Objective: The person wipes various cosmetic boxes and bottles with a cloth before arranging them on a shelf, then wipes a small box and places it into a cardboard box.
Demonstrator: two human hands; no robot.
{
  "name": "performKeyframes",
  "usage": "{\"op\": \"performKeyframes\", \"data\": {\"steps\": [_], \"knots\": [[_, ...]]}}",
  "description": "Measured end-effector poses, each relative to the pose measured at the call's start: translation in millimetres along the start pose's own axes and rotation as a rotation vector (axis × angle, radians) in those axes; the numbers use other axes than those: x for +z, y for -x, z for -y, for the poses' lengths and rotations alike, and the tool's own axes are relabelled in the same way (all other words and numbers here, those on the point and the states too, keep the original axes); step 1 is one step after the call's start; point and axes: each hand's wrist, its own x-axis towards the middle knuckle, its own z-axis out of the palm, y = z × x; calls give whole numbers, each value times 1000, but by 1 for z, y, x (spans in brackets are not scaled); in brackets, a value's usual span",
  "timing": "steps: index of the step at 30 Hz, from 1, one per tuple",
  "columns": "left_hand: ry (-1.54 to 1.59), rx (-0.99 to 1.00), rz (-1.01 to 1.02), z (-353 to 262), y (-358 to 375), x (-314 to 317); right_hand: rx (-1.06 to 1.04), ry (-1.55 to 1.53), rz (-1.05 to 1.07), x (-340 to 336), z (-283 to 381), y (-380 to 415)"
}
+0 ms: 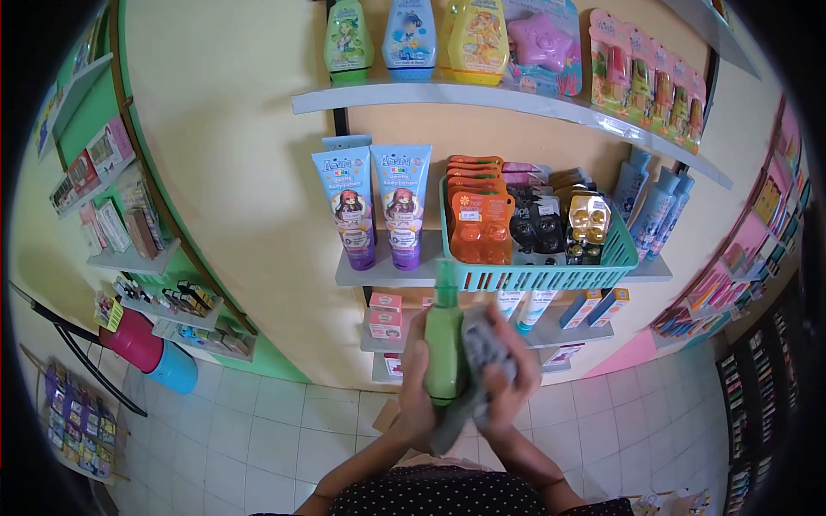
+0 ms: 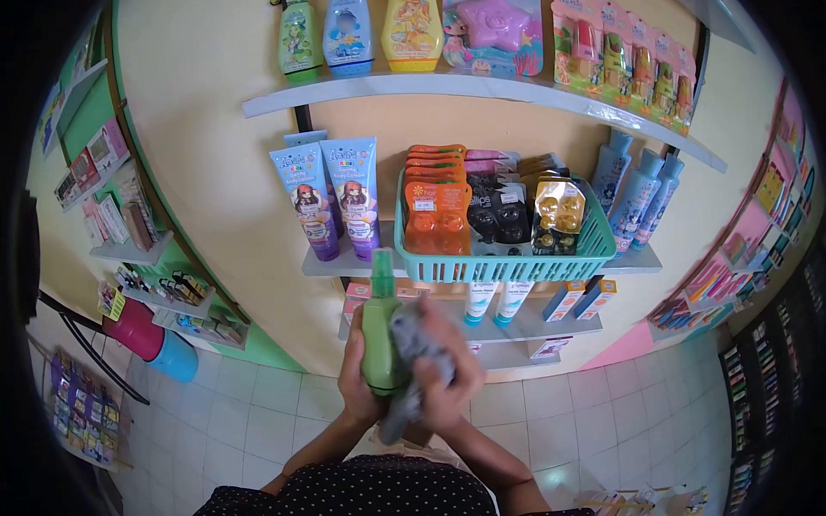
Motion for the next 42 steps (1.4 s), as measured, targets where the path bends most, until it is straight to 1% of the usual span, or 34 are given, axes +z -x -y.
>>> {"op": "performKeyframes", "data": {"steps": [1,2,3,4,5,7,8,9,11,12,13,15,16,17,18,19,20,21,23,24,26,28,30,34,36,37,39,40,42], "knots": [[-2,-4,2,-2,1,0,318,-284,-214,3,5,-9],[45,-100,15,-8,2,-1,320,-283,-218,-3,5,-10],[93,-196,26,-10,4,-1,435,-348,-266,-11,5,-11],[92,-198,25,-9,4,0,549,-415,-312,-15,4,-12],[-37,-110,23,-7,3,2,547,-416,-310,-16,5,-7],[-295,65,17,-3,2,3,-38,145,160,-15,7,11],[-405,149,77,8,3,-6,-229,309,285,-12,7,12],[-405,150,79,7,7,-3,-230,309,284,-11,7,10],[-333,80,47,3,13,10,-301,443,206,-8,5,0],[-443,155,42,3,12,12,-256,393,140,-6,3,-7],[-442,169,43,2,13,13,-269,388,141,-6,3,-8],[-374,120,-9,1,13,14,-289,381,231,-7,4,-5],[-601,109,-68,3,11,12,-321,371,266,-7,5,-1],[-598,126,-64,2,9,11,-338,368,265,-7,3,5],[-472,87,-72,1,8,11,-352,313,254,-7,-1,13],[-410,72,-73,2,7,12,-364,257,244,-7,-5,18],[-347,57,-76,3,7,12,-382,267,232,-9,-7,19],[-399,30,-92,7,7,14,-393,262,231,-12,-8,14],[-503,-29,-130,14,10,16,-329,294,189,-18,-10,7],[-411,124,-3,13,11,15,-337,287,191,-17,-9,5],[-426,144,6,15,9,12,-306,266,143,-14,-6,0],[-442,165,10,13,4,12,-327,251,172,-13,-4,6],[-282,103,-90,5,3,15,-318,241,173,-10,-4,19],[-306,113,-93,6,8,17,-343,242,196,-15,-8,15],[-482,254,35,14,12,13,-310,192,95,-13,-8,0],[-481,249,32,14,13,13,-305,193,97,-12,-7,-2],[-381,214,34,12,12,14,-267,125,81,-10,-6,-4],[-381,215,32,10,11,16,-267,124,83,-11,-7,-2],[-319,206,-37,5,10,18,-266,155,150,-14,-8,7]]}}
